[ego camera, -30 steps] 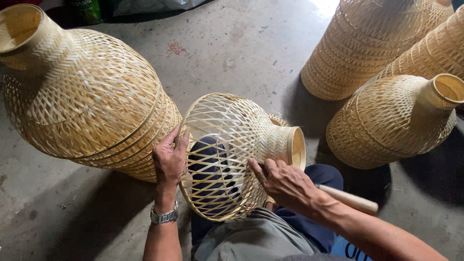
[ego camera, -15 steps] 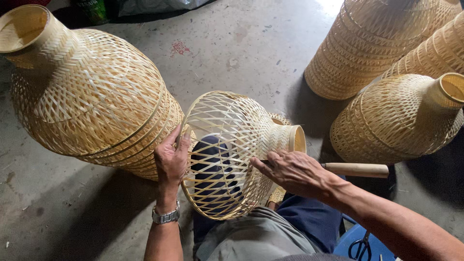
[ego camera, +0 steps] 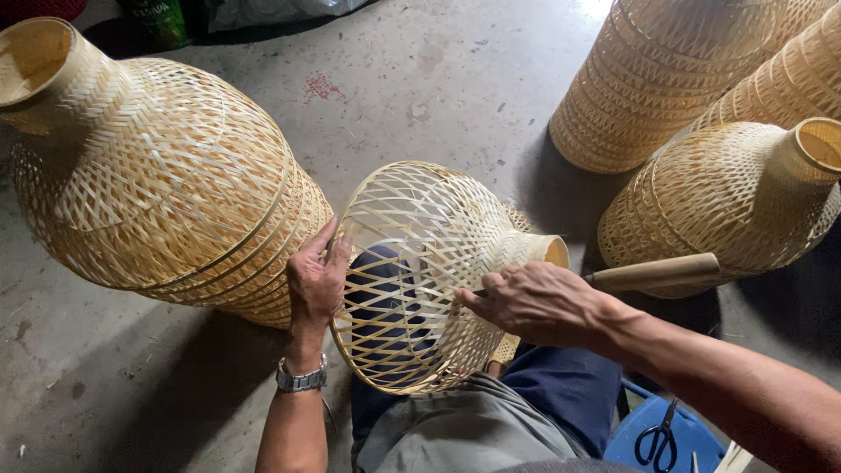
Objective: The person assembles a woven bamboo structure by hand, using a small wooden tool to tuck in and secure the loose ends of bamboo strips along the rim and body.
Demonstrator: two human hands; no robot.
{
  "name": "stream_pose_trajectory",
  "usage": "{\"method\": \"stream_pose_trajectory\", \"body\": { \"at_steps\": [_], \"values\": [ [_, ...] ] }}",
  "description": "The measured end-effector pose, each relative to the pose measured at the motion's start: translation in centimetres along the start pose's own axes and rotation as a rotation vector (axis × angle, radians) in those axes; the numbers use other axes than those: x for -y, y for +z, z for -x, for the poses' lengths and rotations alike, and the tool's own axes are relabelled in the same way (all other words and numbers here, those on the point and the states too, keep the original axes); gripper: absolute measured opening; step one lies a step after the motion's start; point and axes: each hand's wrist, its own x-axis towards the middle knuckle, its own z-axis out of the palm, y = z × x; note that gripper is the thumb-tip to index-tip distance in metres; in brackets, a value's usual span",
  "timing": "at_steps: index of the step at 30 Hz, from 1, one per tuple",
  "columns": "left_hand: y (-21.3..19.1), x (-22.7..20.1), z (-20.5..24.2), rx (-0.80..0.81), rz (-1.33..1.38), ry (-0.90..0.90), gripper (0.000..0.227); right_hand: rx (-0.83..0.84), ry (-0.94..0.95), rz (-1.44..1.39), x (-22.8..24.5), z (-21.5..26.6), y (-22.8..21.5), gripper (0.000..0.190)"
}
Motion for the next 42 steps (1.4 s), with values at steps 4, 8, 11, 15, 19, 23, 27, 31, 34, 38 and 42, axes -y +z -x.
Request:
{"method": "stream_pose_trajectory", "body": {
  "at_steps": [4,8,11,15,19,23,27,31,34,38,42],
  "values": [
    [0.4,-0.6,-0.2,0.021,-0.003,0.053,0.051,0.04,0.019,-0.092,0.0,0.4,-0.1,0.049],
    [0.6,-0.6,-0.5,0.031,-0.031,0.044,0.052,0.02,0.001,0.009,0.1,0.5,-0.3,0.047],
    [1.1,-0.6,-1.0,0.063,-0.067,0.163,0.052,0.07,0.008,-0.039,-0.1,0.3,-0.9,0.047],
    [2.0,-0.4,-1.2,0.119,-0.045,0.093,0.052,-0.116,0.116,-0.001,-2.6,1.6,-2.5,0.055],
    [2.4,0.1,-1.9,0.135,0.013,0.095,0.051,-0.293,0.176,0.287,-5.7,3.8,-2.9,0.06],
    [1.3,0.7,-1.8,0.096,0.02,-0.011,0.048,-0.343,0.929,-0.234,-7.0,7.0,-1.1,0.046],
    [0.3,2.0,-1.5,0.045,0.027,-0.082,0.05,-0.857,0.839,-0.338,-4.3,8.8,3.0,0.034],
    [-0.4,3.8,-1.2,0.018,0.084,-0.023,0.051,-0.883,0.942,-0.948,1.0,7.6,5.9,0.027],
    [0.0,5.3,-0.9,0.024,0.129,-0.208,0.056,-0.777,0.888,-1.044,3.5,5.7,6.5,0.027],
    [0.4,4.8,-1.7,0.042,0.22,0.039,0.058,-0.654,0.921,-0.95,4.6,2.7,6.2,0.027],
    [0.4,0.2,-0.7,-0.158,-0.451,0.27,0.065,-0.806,0.749,-0.767,4.2,1.8,5.4,0.021]
  ]
}}
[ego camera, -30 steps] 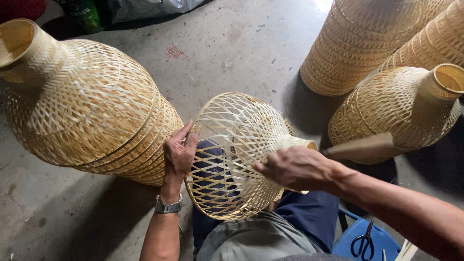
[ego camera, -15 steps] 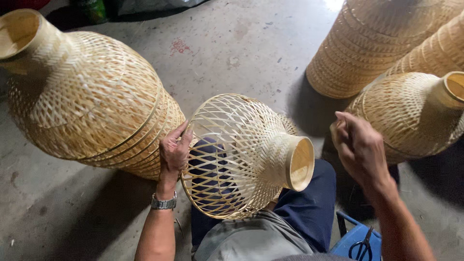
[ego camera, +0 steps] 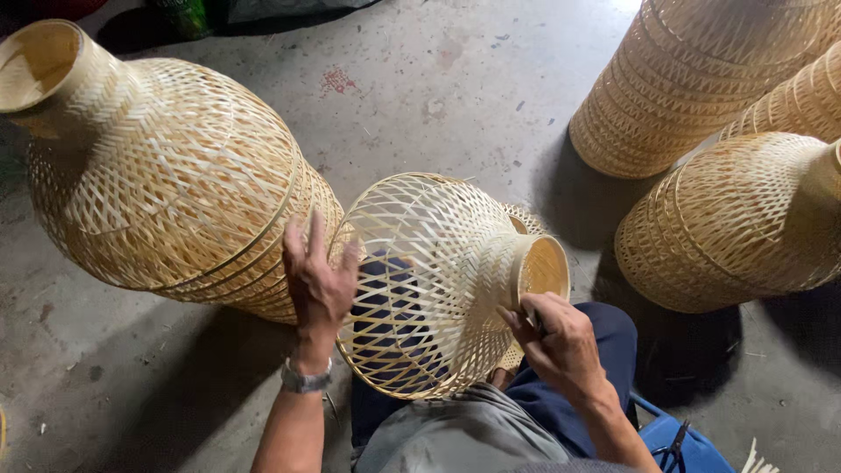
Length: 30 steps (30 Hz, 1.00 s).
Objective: The person assembles a woven bamboo structure by hand, using a small wooden tool to tuck in and secure the loose ends of bamboo strips along the rim and body.
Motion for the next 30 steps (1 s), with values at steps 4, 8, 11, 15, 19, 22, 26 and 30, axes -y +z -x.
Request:
{"method": "stream_pose_trajectory", "body": {
  "at_steps": [4,8,11,15,19,22,26,30],
  "values": [
    [-0.7,-5.7,1.5,0.332,0.043,0.245,0.052,-0.05,-0.121,0.02,0.9,-0.2,0.5,0.02],
    [-1.3,-9.2,2.4,0.34,-0.037,0.436,0.054,-0.026,-0.113,0.023,1.4,-0.2,0.7,0.018],
    [-2.0,-9.4,1.8,0.345,0.004,0.427,0.049,-0.078,-0.159,-0.062,1.6,0.1,0.9,0.019],
    [-2.3,-9.6,1.8,0.367,-0.011,0.41,0.05,-0.041,-0.11,-0.036,1.5,0.0,0.9,0.021],
    [-2.0,-9.9,2.0,0.334,-0.079,0.421,0.051,-0.033,-0.107,-0.033,1.7,-0.1,0.9,0.022],
    [-1.7,-9.8,2.4,0.317,-0.103,0.419,0.051,-0.062,-0.173,-0.048,1.7,-0.1,0.9,0.022],
    [-0.9,-9.2,2.9,0.268,-0.101,0.409,0.046,-0.057,-0.143,-0.02,1.4,-0.2,1.0,0.021],
    [-0.7,-6.5,2.8,0.197,0.061,0.405,0.052,-0.072,-0.063,0.033,0.4,-0.2,0.5,0.017]
  ]
}}
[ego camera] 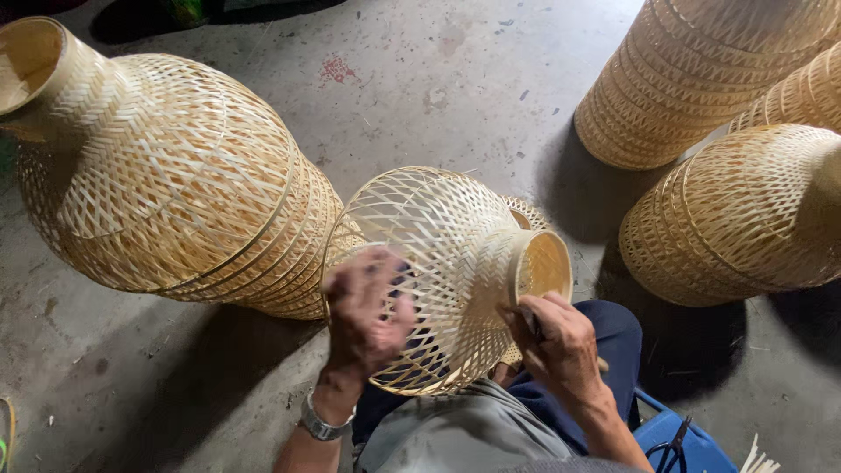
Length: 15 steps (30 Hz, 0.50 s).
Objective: The person assembles a woven bamboo structure by hand, using a small wooden tool to tuck in and secure the loose ends of bamboo strips along the rim and body.
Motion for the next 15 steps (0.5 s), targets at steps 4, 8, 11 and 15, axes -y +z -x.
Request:
{"method": "stream_pose_trajectory", "body": {
  "at_steps": [4,8,11,15],
  "values": [
    [0.3,3.3,1.3,-0.422,-0.069,-0.237,0.058,-0.029,0.034,0.088,-1.5,-0.3,-0.8,0.017],
    [1.5,5.3,2.9,-0.553,0.742,-0.731,0.069,-0.066,0.01,0.062,-2.6,-0.5,-1.7,0.015],
    [2.6,5.9,3.6,-0.424,1.164,-0.95,0.051,-0.124,0.011,0.033,-3.1,-0.8,-2.0,0.015],
    [5.6,5.3,3.4,-0.577,1.323,-0.955,0.042,-0.111,0.069,0.051,-4.0,-0.3,-2.2,0.014]
  ]
}}
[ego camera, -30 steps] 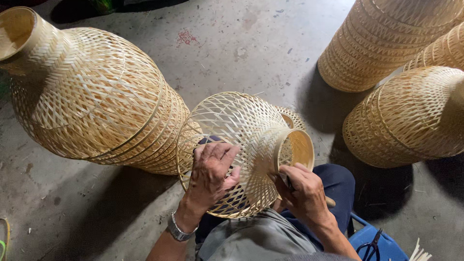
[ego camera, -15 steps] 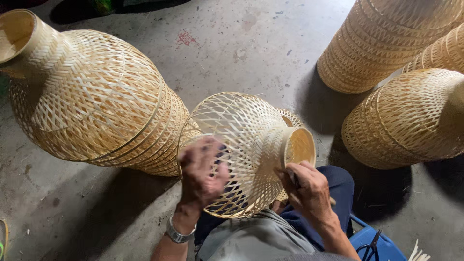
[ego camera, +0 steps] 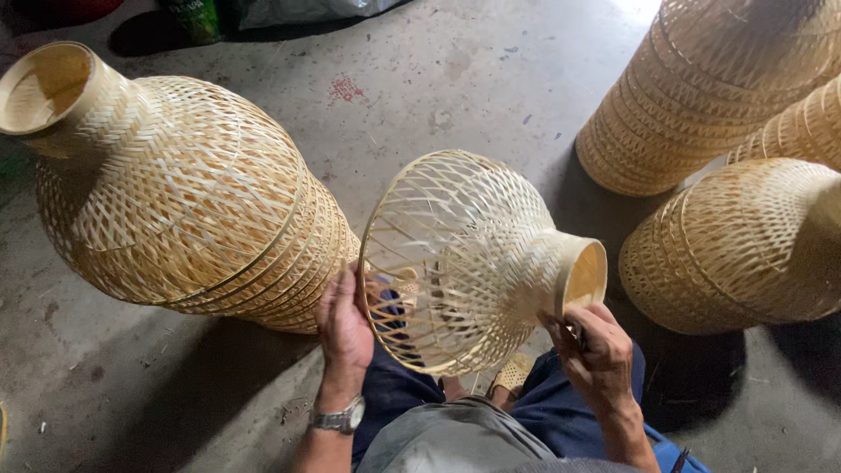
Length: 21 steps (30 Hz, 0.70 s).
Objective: The person assembles a woven bamboo structure by hand, using a small wooden tool to tuck in and secure the loose ends of bamboo strips along the rim and body.
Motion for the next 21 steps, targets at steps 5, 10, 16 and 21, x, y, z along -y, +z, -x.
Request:
{"method": "stream_pose_trajectory", "body": {
  "at_steps": [5,10,16,21],
  "values": [
    [0.6,2.6,-0.4,-0.03,0.028,0.087,0.023,0.052,0.214,0.024,-2.6,1.6,1.1,0.033],
    [2.2,2.8,0.3,0.038,0.042,0.067,0.024,-0.073,0.586,-0.447,-4.9,2.2,2.3,0.02],
    [3.2,1.4,0.3,0.173,-0.184,0.099,0.044,-0.177,0.541,-0.557,-6.1,2.6,2.3,0.022],
    [6.0,-1.3,1.4,0.271,-0.744,0.378,0.093,-0.17,0.524,-0.504,-6.9,3.2,3.0,0.02]
  ]
}}
